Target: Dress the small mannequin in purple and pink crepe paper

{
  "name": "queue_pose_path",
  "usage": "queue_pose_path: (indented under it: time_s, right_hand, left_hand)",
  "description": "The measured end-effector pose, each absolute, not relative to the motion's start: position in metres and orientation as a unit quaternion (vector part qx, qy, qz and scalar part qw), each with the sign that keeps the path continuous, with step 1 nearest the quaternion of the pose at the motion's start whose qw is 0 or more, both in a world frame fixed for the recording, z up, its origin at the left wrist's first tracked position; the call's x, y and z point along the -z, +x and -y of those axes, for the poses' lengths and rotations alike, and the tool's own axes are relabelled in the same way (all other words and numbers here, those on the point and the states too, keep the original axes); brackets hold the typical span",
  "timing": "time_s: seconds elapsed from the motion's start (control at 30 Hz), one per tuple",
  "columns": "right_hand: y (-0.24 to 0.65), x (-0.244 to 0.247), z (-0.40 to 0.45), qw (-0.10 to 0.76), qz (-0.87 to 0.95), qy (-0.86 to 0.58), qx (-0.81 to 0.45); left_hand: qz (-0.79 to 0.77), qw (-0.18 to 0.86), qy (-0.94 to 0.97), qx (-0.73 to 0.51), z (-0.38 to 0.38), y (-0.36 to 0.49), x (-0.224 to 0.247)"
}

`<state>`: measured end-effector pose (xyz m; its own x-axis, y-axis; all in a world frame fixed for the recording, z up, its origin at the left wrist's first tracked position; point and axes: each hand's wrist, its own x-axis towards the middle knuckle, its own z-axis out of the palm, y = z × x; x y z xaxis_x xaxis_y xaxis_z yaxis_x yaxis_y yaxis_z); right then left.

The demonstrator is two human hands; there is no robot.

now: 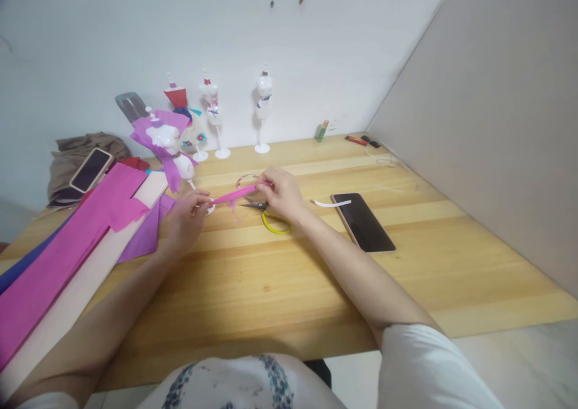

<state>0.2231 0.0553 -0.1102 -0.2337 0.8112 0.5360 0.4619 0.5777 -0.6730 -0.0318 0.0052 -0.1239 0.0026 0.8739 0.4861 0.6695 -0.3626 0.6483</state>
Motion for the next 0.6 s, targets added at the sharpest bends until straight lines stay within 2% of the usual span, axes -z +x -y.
queue_pose_path:
  time_s: [0.2,0.43,0.6]
  right_hand:
    - [0.2229,0.1101,-0.0544,0.454,0.762,-0.419,-0.194]
    - [0.2217,0.1121,-0.0537,0.441,0.763,-0.422,-0.211]
    - [0.2217,0.1100,-0.0540,0.412,0.800,-0.396,-0.182]
  left_hand:
    - [-0.575,0.139,0.704,-0.392,-0.0057,-0.0369,0.1316]
    - [-0.530,0.077,0.768,-0.351,-0.0087,-0.0421,0.1326]
    - [-0.522,-0.018,0.794,-0.310,-0.0048,-0.0375,0.1294]
